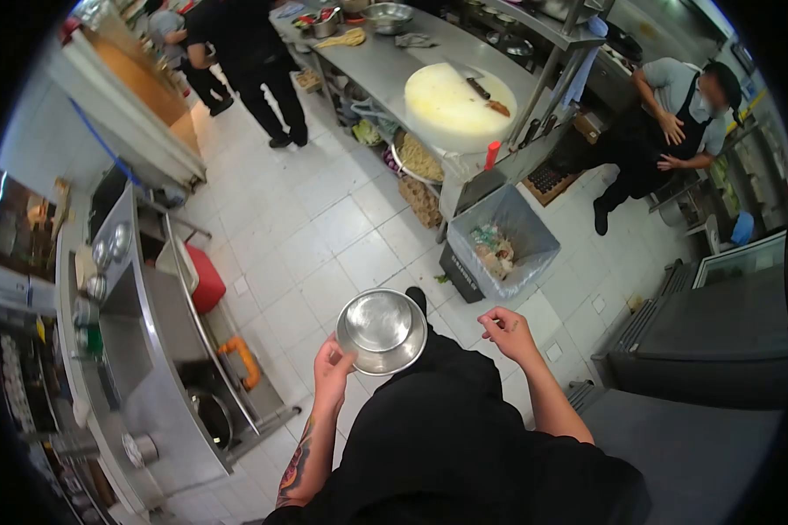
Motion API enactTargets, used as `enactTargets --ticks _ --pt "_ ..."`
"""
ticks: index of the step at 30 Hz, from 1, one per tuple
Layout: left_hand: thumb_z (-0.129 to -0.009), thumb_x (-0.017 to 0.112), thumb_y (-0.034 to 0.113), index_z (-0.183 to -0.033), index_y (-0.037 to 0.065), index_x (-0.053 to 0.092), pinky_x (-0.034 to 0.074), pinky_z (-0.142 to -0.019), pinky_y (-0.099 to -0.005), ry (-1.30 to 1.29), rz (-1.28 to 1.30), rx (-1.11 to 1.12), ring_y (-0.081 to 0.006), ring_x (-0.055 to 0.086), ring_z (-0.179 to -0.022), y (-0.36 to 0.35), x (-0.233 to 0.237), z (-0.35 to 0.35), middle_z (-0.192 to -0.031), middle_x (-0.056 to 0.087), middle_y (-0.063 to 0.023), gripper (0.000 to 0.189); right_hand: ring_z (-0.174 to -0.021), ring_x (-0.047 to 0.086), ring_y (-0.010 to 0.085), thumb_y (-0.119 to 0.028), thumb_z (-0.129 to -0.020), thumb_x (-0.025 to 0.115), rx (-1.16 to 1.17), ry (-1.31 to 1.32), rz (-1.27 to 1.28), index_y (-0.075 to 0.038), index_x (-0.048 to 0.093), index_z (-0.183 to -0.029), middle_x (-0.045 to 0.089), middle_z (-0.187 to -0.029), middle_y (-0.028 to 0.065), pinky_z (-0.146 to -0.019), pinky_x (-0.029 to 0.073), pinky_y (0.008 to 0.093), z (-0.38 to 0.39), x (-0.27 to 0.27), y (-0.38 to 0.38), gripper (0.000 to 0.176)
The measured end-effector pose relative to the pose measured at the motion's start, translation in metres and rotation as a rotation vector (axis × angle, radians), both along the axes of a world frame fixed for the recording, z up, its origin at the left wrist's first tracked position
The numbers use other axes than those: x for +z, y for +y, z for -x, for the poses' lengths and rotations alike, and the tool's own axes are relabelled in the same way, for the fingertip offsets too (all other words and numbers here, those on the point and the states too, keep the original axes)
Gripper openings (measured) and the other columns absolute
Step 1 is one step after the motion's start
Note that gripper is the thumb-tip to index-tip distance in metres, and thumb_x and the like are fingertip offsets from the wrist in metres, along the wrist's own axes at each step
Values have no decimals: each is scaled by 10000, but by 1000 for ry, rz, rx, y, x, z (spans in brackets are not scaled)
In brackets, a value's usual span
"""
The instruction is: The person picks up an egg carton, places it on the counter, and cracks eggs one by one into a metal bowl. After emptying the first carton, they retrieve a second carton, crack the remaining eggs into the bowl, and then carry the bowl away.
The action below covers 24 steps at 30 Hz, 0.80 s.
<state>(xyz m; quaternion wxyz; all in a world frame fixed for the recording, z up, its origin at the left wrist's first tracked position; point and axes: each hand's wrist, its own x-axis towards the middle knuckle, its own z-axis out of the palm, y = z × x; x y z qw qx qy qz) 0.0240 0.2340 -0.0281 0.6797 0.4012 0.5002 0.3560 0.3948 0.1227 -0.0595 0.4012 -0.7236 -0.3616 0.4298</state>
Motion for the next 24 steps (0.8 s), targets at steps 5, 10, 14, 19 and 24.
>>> enactTargets --ticks 5,10,14,19,24 --pt "-904 681 21 -886 105 531 579 -753 -282 15 -45 -90 -135 641 -1008 107 0 -46 -1384 567 -44 173 -672 713 218 -213 -945 675 -34 -275 -127 -23 690 -938 719 -772 132 -638 536 351 -70 11 136 190" --pt "-905 688 12 -892 124 523 576 -708 -275 48 -16 12 -122 655 -917 213 5 -76 -1037 655 -23 200 -822 690 399 -182 -932 660 -195 -646 -224 -42 690 -945 707 -850 197 -721 540 460 -168 67 303 144" --pt "-910 673 2 -870 129 506 554 -687 -260 9 17 63 -111 642 -916 278 6 -92 -1086 636 -10 213 -997 666 385 -54 -896 614 -321 -932 -268 -69 708 -1068 707 -1106 168 -861 534 468 -259 61 411 196" --pt "-910 675 7 -864 124 502 559 -704 -262 13 131 25 -103 636 -929 366 0 -110 -1054 635 14 214 -1175 582 336 22 -832 607 -197 -1014 -3 -101 713 -1100 681 -1168 137 -971 499 447 -309 42 467 314" --pt "-906 677 6 -865 116 502 568 -720 -270 32 115 -140 -115 637 -950 484 -25 -129 -1114 611 -6 210 -1029 597 336 -18 -792 667 -211 -1114 27 -82 710 -964 645 -957 116 -878 510 461 -310 31 464 189"
